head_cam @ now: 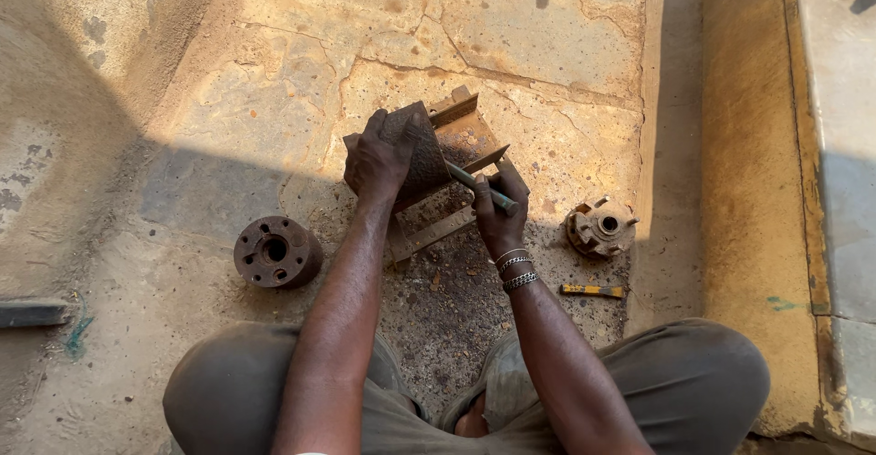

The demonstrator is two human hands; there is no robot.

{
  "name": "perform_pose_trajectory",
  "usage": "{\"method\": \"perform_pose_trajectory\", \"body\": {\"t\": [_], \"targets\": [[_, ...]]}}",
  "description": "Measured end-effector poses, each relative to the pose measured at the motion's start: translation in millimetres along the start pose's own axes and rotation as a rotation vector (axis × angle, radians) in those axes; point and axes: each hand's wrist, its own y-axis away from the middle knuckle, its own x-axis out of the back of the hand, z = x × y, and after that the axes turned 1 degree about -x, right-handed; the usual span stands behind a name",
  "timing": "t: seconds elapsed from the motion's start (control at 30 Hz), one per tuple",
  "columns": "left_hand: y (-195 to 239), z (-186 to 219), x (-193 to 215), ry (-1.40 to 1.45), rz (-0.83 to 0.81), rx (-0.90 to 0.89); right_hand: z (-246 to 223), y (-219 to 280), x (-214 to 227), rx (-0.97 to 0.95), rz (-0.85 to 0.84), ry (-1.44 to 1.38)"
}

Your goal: The person sits on the ground and uses a chisel and hammer to chip away at the interior of a cylindrical metal part resting on a metal stand. After working on the cylinder, the person sets it aside and places a flanged metal part onto the stand.

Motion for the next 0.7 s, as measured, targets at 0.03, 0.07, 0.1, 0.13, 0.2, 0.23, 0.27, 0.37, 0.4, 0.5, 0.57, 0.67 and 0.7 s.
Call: {"method": "perform_pose_trajectory", "body": {"t": [0.03,0.07,0.1,0.13,0.2,0.23,0.27,0.37,0.4,0.5,0.57,0.67,0.7], "targets": [[2.1,0.6,-3.3,-0.017,0.008,0.0,-2.3,-2.5,5.5,-0.024,0.022,0.064],[0.2,0.5,-4.1,-0.018,0.03,0.015,-5.8,-8.8,10.8,-0.038,0.037,0.12],[-2.4,-1.3,-3.7,-0.02,0.052,0.03,-10.5,-15.0,11.0,-0.051,0.052,0.176],[-2.9,-3.7,-5.5,-0.016,0.068,0.051,-15.9,-19.1,11.3,-0.023,0.06,0.174],[0.4,-12.1,-6.1,0.049,0.102,0.008,-27.0,-24.2,11.3,0.038,0.067,0.162],[4.1,-17.3,-4.6,0.079,0.124,-0.011,-31.8,-25.1,10.2,-0.083,-0.075,0.097],[8.7,-20.2,-7.6,0.073,0.154,-0.043,-35.2,-27.9,11.9,-0.212,-0.204,0.043],[-3.0,-20.9,-9.9,0.075,0.244,-0.132,-43.6,-43.0,11.9,-0.179,-0.282,0.1],[-0.1,-24.0,-8.9,0.081,0.246,-0.131,-42.9,-40.5,10.2,-0.115,-0.266,0.159],[7.5,-25.3,-6.1,0.123,0.207,-0.043,-37.0,-35.1,8.2,0.07,-0.049,0.148],[10.1,-21.6,-5.7,0.152,0.18,-0.012,-30.7,-31.9,11.2,-0.12,-0.277,0.105],[5.4,-22.4,-2.9,0.187,0.192,-0.07,-18.1,-29.7,11.7,-0.221,-0.18,0.059],[9.0,-26.5,-0.6,0.205,0.203,-0.112,-13.9,-23.7,14.4,-0.228,-0.08,0.05]]}}
